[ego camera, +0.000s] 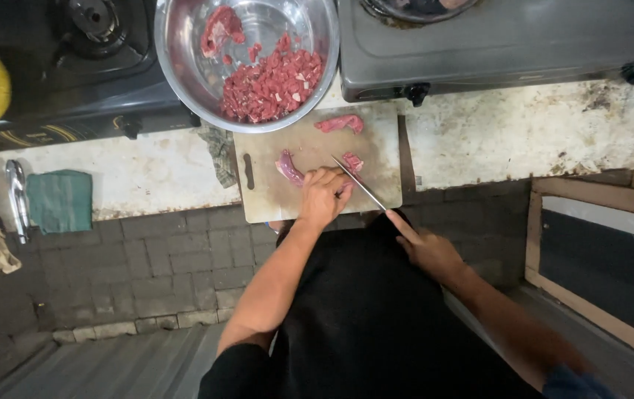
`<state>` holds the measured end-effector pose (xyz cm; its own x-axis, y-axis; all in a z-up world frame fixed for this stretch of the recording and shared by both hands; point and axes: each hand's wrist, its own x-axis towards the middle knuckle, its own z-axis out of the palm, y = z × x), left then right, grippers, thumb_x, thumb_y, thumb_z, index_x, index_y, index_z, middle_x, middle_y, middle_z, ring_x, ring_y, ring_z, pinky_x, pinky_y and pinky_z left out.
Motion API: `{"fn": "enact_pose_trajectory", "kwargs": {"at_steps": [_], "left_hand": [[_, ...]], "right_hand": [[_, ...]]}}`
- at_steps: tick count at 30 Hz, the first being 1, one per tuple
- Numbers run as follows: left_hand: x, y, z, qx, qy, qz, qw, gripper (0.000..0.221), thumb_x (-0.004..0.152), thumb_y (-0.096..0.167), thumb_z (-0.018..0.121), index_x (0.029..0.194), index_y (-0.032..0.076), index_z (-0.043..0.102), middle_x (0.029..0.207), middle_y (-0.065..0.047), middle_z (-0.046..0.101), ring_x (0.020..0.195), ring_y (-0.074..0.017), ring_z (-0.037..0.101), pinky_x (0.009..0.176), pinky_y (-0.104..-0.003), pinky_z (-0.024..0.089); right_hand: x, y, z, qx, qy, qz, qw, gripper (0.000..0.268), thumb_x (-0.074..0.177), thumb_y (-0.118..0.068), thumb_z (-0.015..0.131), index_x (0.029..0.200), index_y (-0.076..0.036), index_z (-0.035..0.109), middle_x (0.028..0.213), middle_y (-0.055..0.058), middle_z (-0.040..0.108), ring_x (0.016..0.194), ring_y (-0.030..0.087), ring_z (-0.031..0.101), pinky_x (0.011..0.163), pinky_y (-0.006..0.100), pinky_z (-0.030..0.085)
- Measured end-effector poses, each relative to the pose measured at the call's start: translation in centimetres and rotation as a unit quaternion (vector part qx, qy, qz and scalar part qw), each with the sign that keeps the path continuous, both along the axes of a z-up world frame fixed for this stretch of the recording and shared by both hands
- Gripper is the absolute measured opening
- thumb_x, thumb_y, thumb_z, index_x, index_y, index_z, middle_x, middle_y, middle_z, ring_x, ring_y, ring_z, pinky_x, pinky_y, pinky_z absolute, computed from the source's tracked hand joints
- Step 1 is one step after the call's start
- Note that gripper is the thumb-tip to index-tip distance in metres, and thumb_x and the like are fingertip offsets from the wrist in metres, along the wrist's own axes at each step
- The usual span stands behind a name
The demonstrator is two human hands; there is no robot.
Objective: Dicing raw meat into small pieces on a wooden cutting board using a kitchen knife.
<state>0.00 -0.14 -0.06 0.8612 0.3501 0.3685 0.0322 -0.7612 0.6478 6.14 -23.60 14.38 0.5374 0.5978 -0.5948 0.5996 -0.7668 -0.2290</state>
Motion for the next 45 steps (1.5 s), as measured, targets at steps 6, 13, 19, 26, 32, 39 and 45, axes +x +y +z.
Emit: {"fn": "enact_pose_trajectory", "kwargs": {"at_steps": [6, 13, 19, 26, 32, 39, 45], "left_hand": [[0.5, 0.4, 0.6, -0.015, -0.014, 0.001, 1.0, 0.009, 0.084, 0.023, 0.071, 0.089, 0.015, 0.073, 0.094, -0.002, 0.072, 0.09, -0.0194, 0.067, 0.08, -0.032, 0.048], [0.9, 0.6, 1.0, -0.016, -0.025, -0.015, 0.999, 0.01, 0.089, 0.021, 0.067, 0.086, 0.014, 0.074, 0.092, -0.003, 0.073, 0.089, -0.021, 0.069, 0.077, -0.032, 0.05], [-0.1, 0.5, 1.9, 0.023, -0.016, -0.021, 0.999, 0.01, 0.089, 0.024, 0.067, 0.094, 0.016, 0.073, 0.1, -0.001, 0.073, 0.096, -0.0173, 0.068, 0.083, -0.031, 0.046], [-1.1, 1.4, 0.9, -0.001, -0.032, -0.049, 0.998, 0.032, 0.081, 0.021, 0.079, 0.109, 0.008, 0.07, 0.109, -0.009, 0.071, 0.103, -0.0241, 0.067, 0.086, -0.033, 0.05], [-1.5, 1.4, 1.4, 0.045, -0.054, -0.058, 0.996, 0.012, 0.086, 0.023, 0.074, 0.095, 0.016, 0.073, 0.096, -0.002, 0.069, 0.094, -0.0221, 0.067, 0.08, -0.033, 0.049], [-1.4, 1.1, 0.4, 0.066, -0.044, -0.042, 0.996, 0.01, 0.088, 0.028, 0.071, 0.09, 0.018, 0.074, 0.092, 0.0, 0.071, 0.095, -0.0199, 0.066, 0.081, -0.032, 0.048], [-1.1, 0.9, 0.0, 0.066, -0.069, -0.032, 0.995, 0.009, 0.086, 0.024, 0.071, 0.089, 0.016, 0.073, 0.092, -0.002, 0.071, 0.092, -0.022, 0.066, 0.08, -0.033, 0.049]], "right_hand": [[2.1, 3.8, 1.0, -0.071, 0.176, -0.04, 0.981, 0.066, 0.103, -0.028, 0.039, 0.158, -0.043, 0.005, 0.102, 0.026, 0.07, 0.095, 0.042, 0.069, 0.084, 0.051, 0.055], [2.7, 5.5, -2.8, -0.017, 0.201, -0.044, 0.978, 0.07, 0.102, -0.024, 0.039, 0.157, -0.042, 0.0, 0.101, 0.033, 0.068, 0.094, 0.048, 0.067, 0.085, 0.055, 0.053], [2.2, 4.9, -3.4, 0.042, 0.145, -0.023, 0.988, 0.068, 0.101, -0.028, 0.045, 0.158, -0.037, 0.008, 0.104, 0.031, 0.068, 0.096, 0.046, 0.068, 0.083, 0.053, 0.055], [1.4, 3.8, 0.0, 0.098, 0.068, -0.063, 0.991, 0.066, 0.098, -0.037, 0.049, 0.157, -0.04, 0.02, 0.105, 0.028, 0.069, 0.093, 0.044, 0.069, 0.077, 0.051, 0.056], [0.2, 2.5, -0.9, 0.052, 0.095, -0.096, 0.989, 0.063, 0.098, -0.04, 0.047, 0.154, -0.046, 0.02, 0.12, 0.018, 0.067, 0.109, 0.038, 0.065, 0.091, 0.048, 0.054], [-0.8, 1.6, 0.1, 0.017, 0.114, -0.077, 0.99, 0.063, 0.099, -0.036, 0.044, 0.156, -0.042, 0.018, 0.121, 0.018, 0.067, 0.111, 0.038, 0.065, 0.093, 0.048, 0.054], [-1.8, 0.3, -0.2, 0.059, 0.043, -0.058, 0.996, 0.065, 0.097, -0.032, 0.051, 0.155, -0.041, 0.023, 0.101, 0.02, 0.073, 0.092, 0.037, 0.072, 0.078, 0.048, 0.059]]}}
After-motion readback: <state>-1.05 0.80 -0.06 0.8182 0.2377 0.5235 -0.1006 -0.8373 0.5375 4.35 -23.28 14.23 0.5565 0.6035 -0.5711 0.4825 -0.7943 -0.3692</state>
